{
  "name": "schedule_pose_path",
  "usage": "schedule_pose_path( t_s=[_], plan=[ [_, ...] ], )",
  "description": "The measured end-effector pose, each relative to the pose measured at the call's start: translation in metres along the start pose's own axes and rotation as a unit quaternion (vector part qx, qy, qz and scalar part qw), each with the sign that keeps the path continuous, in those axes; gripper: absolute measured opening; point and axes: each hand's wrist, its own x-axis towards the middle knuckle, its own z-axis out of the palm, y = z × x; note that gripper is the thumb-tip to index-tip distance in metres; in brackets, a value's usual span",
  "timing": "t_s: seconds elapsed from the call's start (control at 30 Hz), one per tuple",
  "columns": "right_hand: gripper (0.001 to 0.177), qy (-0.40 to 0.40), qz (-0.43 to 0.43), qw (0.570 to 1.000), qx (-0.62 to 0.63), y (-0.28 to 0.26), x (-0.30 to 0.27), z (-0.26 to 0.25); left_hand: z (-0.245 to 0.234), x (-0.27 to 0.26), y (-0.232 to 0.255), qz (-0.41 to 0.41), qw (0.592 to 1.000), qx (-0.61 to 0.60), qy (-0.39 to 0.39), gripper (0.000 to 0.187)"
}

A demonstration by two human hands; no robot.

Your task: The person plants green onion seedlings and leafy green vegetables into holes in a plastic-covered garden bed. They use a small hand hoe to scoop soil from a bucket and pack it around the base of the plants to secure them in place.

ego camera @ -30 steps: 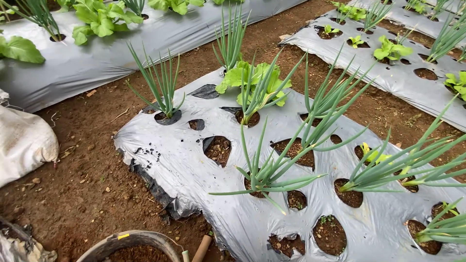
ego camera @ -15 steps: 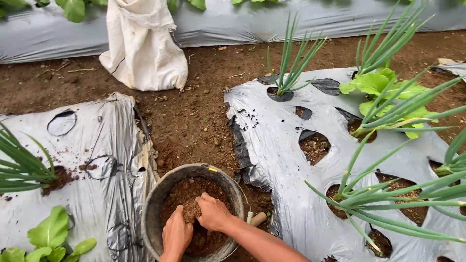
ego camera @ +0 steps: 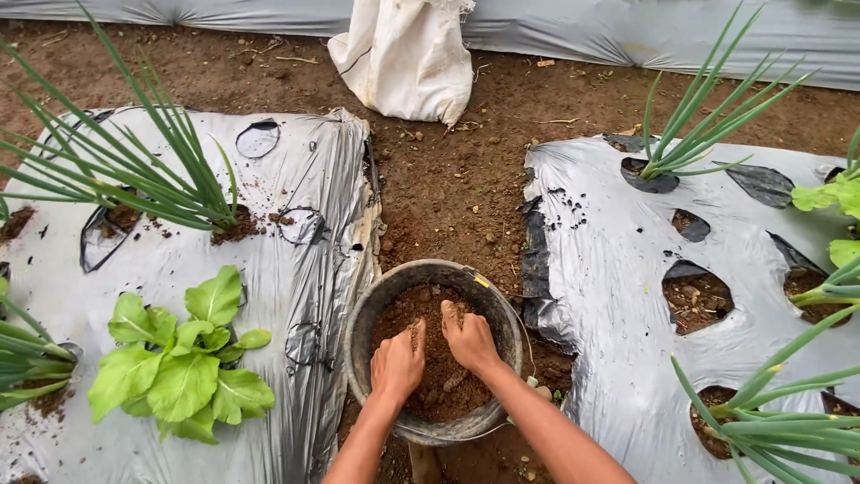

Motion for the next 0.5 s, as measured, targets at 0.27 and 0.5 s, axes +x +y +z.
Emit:
schedule_pose_path(
  t_s=[0.27,0.5],
  plan=[
    [0.018,-0.003,-0.076,0.996,0.042,-0.013,0.017,-0.009,0.001,0.001,-0.013,0.068,0.984,-0.163,0.032,0.049],
    [0.026,-0.062,-0.207,0.967,-0.134,-0.035,0.034,-0.01,-0.011,-0.004,-0.003,0.035,0.987,-0.155,0.035,0.025]
  ],
)
